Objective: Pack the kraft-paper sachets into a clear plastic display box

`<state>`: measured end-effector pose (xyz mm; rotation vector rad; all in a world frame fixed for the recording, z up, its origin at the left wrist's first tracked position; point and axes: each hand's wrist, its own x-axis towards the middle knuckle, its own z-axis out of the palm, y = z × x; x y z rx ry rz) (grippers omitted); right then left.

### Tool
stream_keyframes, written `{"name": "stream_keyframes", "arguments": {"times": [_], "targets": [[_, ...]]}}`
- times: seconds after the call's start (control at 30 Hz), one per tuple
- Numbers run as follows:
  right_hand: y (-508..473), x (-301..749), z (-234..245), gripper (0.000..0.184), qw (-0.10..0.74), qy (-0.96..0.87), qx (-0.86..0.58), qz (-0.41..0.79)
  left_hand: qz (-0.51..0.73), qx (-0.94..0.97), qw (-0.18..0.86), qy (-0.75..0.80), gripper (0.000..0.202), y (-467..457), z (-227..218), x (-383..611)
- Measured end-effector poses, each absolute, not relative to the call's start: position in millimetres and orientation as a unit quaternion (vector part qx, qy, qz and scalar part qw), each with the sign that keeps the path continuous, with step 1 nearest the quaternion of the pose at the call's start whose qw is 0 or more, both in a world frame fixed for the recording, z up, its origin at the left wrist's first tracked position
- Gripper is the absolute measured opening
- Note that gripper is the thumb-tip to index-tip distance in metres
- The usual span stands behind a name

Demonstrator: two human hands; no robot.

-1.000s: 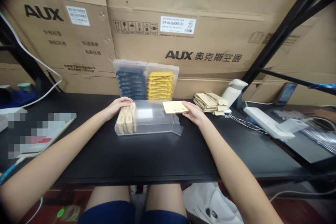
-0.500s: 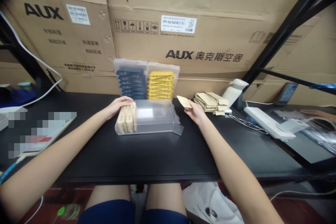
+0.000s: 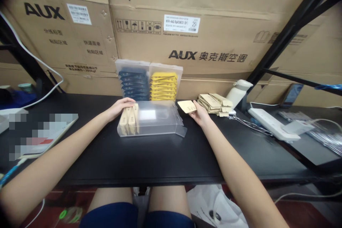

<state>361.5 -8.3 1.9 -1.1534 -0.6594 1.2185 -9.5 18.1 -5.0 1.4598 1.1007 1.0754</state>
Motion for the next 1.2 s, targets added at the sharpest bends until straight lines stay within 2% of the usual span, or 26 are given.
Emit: {"name": "stream_keyframes", "arguments": {"times": [0.47,0.8,1.0,1.2], "targets": [[-4.6,362.2,-1.4,0.012,0.621,-0.3,-0.501,0.523,0.443,0.606,0.485,0.449,0.029,21.9,-8.8,-10.2],[-2.6,360.8,-0.3,0.036,0.608,-0.284,-0.508,0.54,0.445,0.602,0.49,0.447,0.03,20.2,-6.5,-9.4],[-6.2,357.8,-0.7,0.019,0.592,-0.311,-0.498,0.552,0.442,0.604,0.486,0.451,0.029,17.6,-4.5,-9.3],[-5.1,357.8,-2.4,0.018,0.588,-0.312,-0.502,0.552,0.445,0.601,0.487,0.451,0.028,17.5,-4.8,-8.9]]}}
